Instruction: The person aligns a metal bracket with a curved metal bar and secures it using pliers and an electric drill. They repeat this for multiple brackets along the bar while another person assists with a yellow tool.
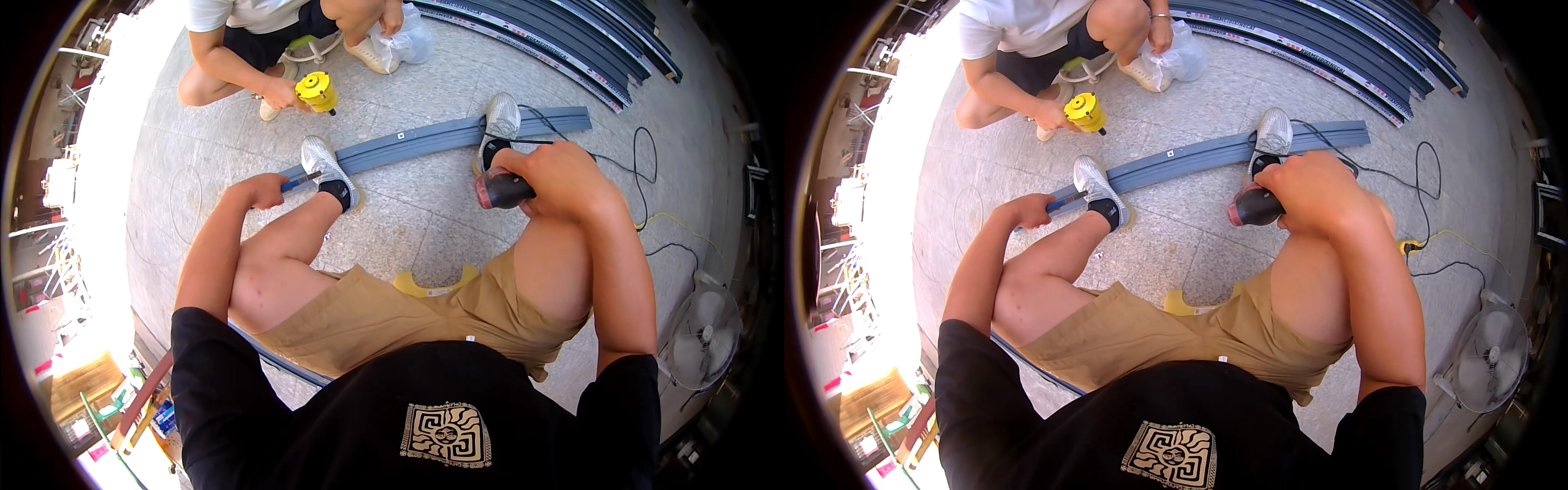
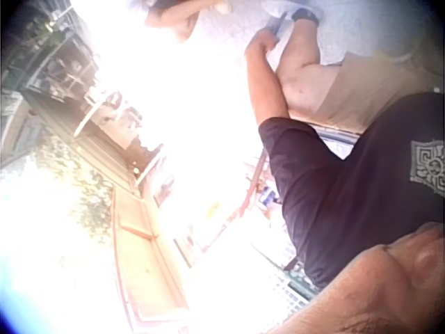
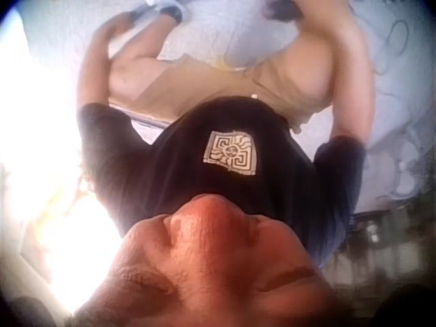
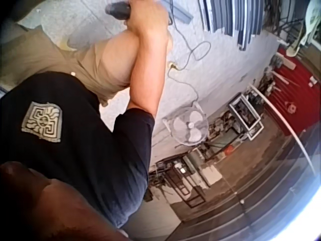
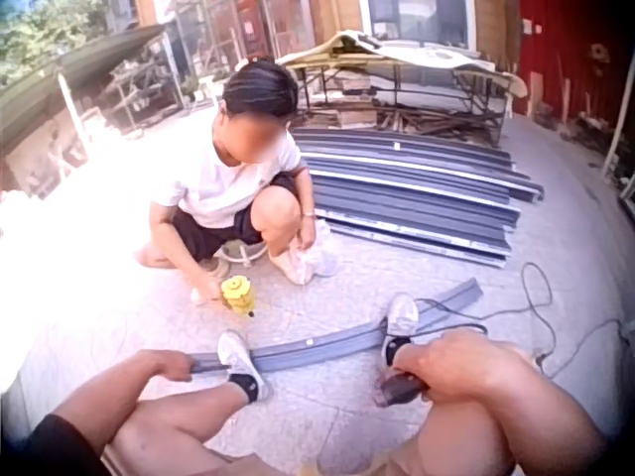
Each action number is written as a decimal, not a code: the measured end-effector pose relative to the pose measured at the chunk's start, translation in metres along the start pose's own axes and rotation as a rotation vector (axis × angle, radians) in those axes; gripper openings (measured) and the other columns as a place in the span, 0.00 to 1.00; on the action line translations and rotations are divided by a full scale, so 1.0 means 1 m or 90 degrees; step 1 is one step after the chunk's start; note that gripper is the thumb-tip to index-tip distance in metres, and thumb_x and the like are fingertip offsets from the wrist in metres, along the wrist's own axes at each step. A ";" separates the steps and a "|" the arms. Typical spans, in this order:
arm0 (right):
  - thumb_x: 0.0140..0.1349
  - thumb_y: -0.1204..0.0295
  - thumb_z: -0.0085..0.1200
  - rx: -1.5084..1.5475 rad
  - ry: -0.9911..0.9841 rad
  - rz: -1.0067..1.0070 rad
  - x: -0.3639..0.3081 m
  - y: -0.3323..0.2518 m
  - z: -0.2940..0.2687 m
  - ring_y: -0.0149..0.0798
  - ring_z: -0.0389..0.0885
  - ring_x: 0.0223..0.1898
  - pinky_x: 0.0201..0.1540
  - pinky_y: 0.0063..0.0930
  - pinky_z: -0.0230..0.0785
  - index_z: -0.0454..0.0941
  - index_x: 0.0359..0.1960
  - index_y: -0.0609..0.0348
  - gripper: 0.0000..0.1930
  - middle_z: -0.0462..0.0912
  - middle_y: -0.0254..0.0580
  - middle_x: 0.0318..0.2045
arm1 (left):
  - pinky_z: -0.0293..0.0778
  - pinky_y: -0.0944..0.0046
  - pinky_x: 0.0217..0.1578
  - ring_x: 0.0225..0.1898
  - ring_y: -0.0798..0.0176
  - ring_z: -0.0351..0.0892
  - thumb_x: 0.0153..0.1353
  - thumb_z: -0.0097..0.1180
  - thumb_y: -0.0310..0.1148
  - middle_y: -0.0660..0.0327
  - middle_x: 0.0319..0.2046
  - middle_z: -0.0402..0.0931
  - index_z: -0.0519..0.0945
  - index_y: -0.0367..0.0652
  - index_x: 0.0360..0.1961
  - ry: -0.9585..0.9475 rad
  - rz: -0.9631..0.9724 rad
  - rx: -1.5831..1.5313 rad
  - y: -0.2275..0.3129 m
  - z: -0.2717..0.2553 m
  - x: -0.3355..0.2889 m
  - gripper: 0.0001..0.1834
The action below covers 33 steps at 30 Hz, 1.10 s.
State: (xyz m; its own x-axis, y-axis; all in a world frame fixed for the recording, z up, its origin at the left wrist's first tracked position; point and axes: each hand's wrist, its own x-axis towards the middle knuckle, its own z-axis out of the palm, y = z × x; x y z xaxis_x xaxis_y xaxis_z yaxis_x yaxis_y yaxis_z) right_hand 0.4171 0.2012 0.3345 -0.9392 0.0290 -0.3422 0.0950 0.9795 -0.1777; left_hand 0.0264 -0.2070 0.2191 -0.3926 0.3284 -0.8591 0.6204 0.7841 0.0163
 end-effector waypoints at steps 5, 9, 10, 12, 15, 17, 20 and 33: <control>0.51 0.70 0.75 -0.016 -0.062 0.022 0.010 -0.010 -0.013 0.56 0.90 0.42 0.47 0.52 0.81 0.84 0.55 0.40 0.27 0.91 0.45 0.35 | 0.81 0.46 0.52 0.49 0.43 0.89 0.64 0.63 0.31 0.46 0.47 0.89 0.81 0.42 0.64 0.062 0.115 0.075 0.004 0.011 0.017 0.26; 0.52 0.72 0.75 0.031 -0.119 0.091 0.012 -0.013 -0.021 0.56 0.91 0.44 0.49 0.52 0.81 0.85 0.53 0.41 0.25 0.92 0.46 0.37 | 0.79 0.42 0.59 0.57 0.37 0.86 0.67 0.64 0.34 0.43 0.53 0.88 0.79 0.44 0.68 0.093 0.158 0.116 0.023 0.010 0.036 0.28; 0.52 0.72 0.75 0.029 -0.121 0.089 0.013 -0.012 -0.022 0.56 0.91 0.44 0.49 0.52 0.81 0.85 0.53 0.41 0.25 0.92 0.46 0.37 | 0.79 0.42 0.59 0.57 0.37 0.86 0.67 0.64 0.34 0.43 0.53 0.88 0.79 0.44 0.68 0.093 0.157 0.113 0.034 0.004 0.038 0.28; 0.53 0.73 0.74 0.045 -0.105 0.093 0.016 -0.011 -0.024 0.58 0.91 0.42 0.46 0.54 0.80 0.83 0.52 0.41 0.24 0.92 0.48 0.36 | 0.79 0.42 0.59 0.58 0.37 0.86 0.67 0.65 0.35 0.43 0.53 0.88 0.80 0.43 0.67 0.077 0.162 0.147 0.048 -0.006 0.042 0.27; 0.52 0.68 0.73 0.054 -0.075 0.072 0.017 0.001 -0.016 0.59 0.91 0.39 0.44 0.54 0.82 0.84 0.51 0.43 0.23 0.92 0.48 0.35 | 0.79 0.42 0.59 0.58 0.37 0.86 0.67 0.66 0.37 0.43 0.52 0.88 0.80 0.43 0.65 0.093 0.198 0.122 0.052 -0.008 0.092 0.26; 0.50 0.63 0.74 0.043 -0.067 0.068 0.020 0.006 -0.013 0.58 0.91 0.38 0.44 0.52 0.82 0.86 0.54 0.46 0.26 0.92 0.48 0.36 | 0.79 0.42 0.59 0.57 0.37 0.86 0.68 0.66 0.38 0.42 0.53 0.88 0.80 0.43 0.65 0.095 0.209 0.105 0.061 -0.008 0.125 0.26; 0.50 0.67 0.76 0.030 -0.070 0.057 0.029 0.004 -0.019 0.55 0.91 0.37 0.42 0.49 0.83 0.85 0.59 0.45 0.30 0.92 0.47 0.35 | 0.80 0.42 0.58 0.57 0.37 0.87 0.69 0.66 0.41 0.41 0.53 0.87 0.80 0.41 0.65 0.191 0.167 0.021 0.064 0.010 0.172 0.27; 0.49 0.64 0.78 0.052 -0.101 0.109 0.046 0.010 -0.027 0.55 0.89 0.36 0.40 0.48 0.80 0.84 0.65 0.50 0.36 0.88 0.47 0.36 | 0.82 0.42 0.59 0.57 0.37 0.87 0.70 0.62 0.37 0.43 0.55 0.86 0.81 0.50 0.68 0.260 0.106 -0.161 0.151 0.046 0.220 0.25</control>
State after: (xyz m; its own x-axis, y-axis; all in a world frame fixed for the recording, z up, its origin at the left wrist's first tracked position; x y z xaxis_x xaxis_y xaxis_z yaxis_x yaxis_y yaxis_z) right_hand 0.3660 0.2181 0.3421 -0.8441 0.1547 -0.5133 0.2803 0.9435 -0.1765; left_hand 0.0648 -0.0404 0.0087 -0.5672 0.5988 -0.5654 0.5330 0.7903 0.3022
